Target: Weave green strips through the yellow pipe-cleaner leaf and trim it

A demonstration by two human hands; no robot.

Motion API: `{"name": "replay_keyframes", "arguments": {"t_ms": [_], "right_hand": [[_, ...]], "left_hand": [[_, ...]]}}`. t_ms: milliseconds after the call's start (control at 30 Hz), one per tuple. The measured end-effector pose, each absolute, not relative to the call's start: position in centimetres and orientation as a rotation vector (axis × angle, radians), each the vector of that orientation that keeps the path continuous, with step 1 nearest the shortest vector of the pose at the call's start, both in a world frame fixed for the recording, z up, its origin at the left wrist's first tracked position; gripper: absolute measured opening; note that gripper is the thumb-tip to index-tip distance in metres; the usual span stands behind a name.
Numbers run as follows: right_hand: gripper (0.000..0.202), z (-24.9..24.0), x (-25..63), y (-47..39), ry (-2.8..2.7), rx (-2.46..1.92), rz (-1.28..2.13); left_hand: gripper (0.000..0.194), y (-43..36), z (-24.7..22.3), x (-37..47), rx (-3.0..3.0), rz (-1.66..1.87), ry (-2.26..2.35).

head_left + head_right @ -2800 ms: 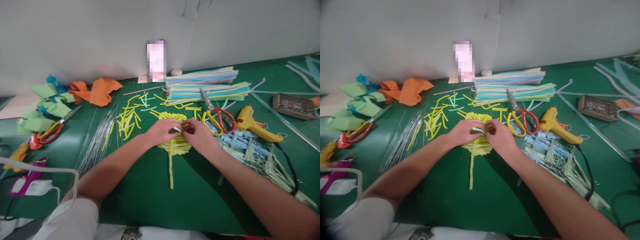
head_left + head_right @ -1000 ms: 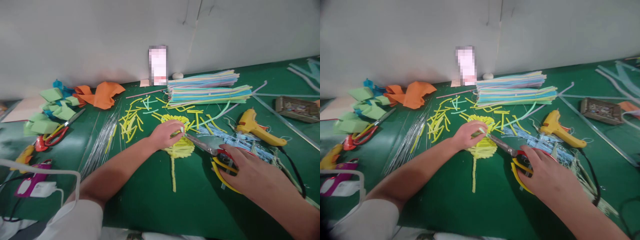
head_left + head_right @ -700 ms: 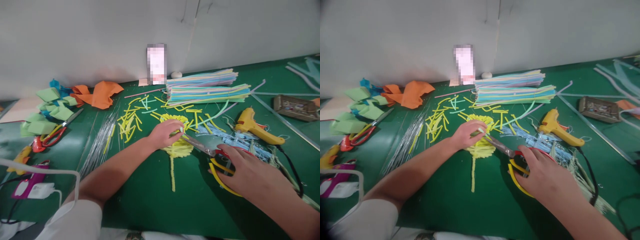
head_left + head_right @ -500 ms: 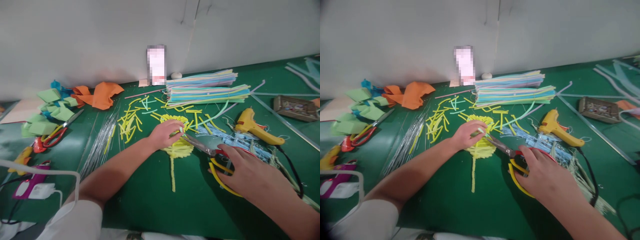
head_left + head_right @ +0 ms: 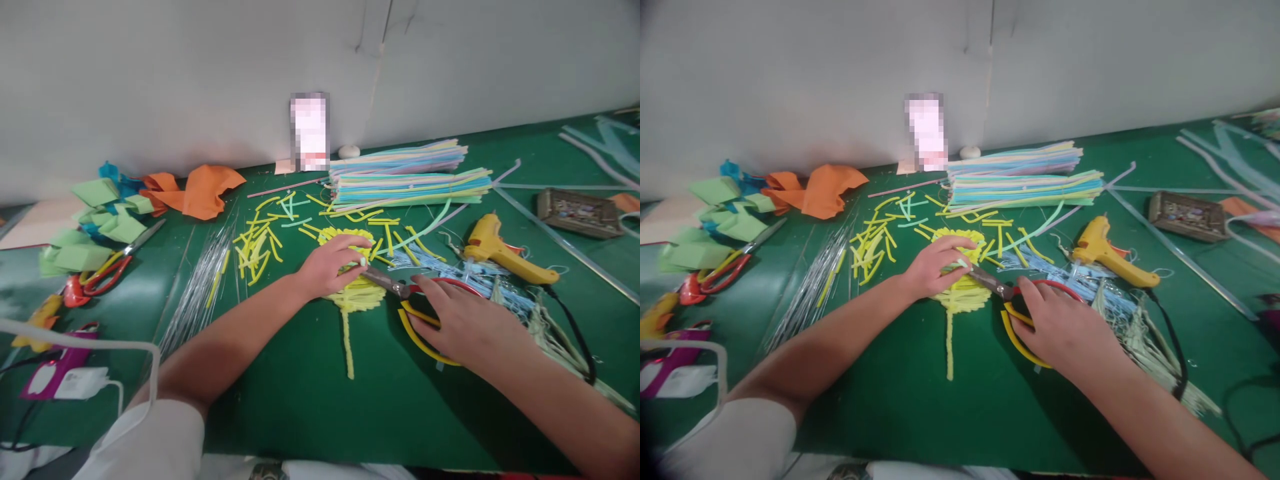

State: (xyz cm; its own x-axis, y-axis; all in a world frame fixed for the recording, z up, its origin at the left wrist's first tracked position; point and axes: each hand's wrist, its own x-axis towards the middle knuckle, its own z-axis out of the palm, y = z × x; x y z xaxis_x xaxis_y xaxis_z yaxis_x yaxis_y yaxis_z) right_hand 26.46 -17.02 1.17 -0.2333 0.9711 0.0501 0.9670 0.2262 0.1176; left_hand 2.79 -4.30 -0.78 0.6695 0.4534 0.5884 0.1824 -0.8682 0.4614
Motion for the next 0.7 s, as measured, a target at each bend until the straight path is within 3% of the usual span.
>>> {"name": "replay_keyframes", "arguments": {"t_ms": [233,700], "right_hand": [[0.049,1.0,26.5,-16.4,2.363,1.889,0.108],[0.021,2.3,24.5,-15.4,2.371,1.765,0.308]], "left_hand": [[0.015,-4.4,-0.6,2.8,2.518,1.009,0.466],[0.016,-4.4,-0.5,3.1,2.509,0.972,0.47]]}}
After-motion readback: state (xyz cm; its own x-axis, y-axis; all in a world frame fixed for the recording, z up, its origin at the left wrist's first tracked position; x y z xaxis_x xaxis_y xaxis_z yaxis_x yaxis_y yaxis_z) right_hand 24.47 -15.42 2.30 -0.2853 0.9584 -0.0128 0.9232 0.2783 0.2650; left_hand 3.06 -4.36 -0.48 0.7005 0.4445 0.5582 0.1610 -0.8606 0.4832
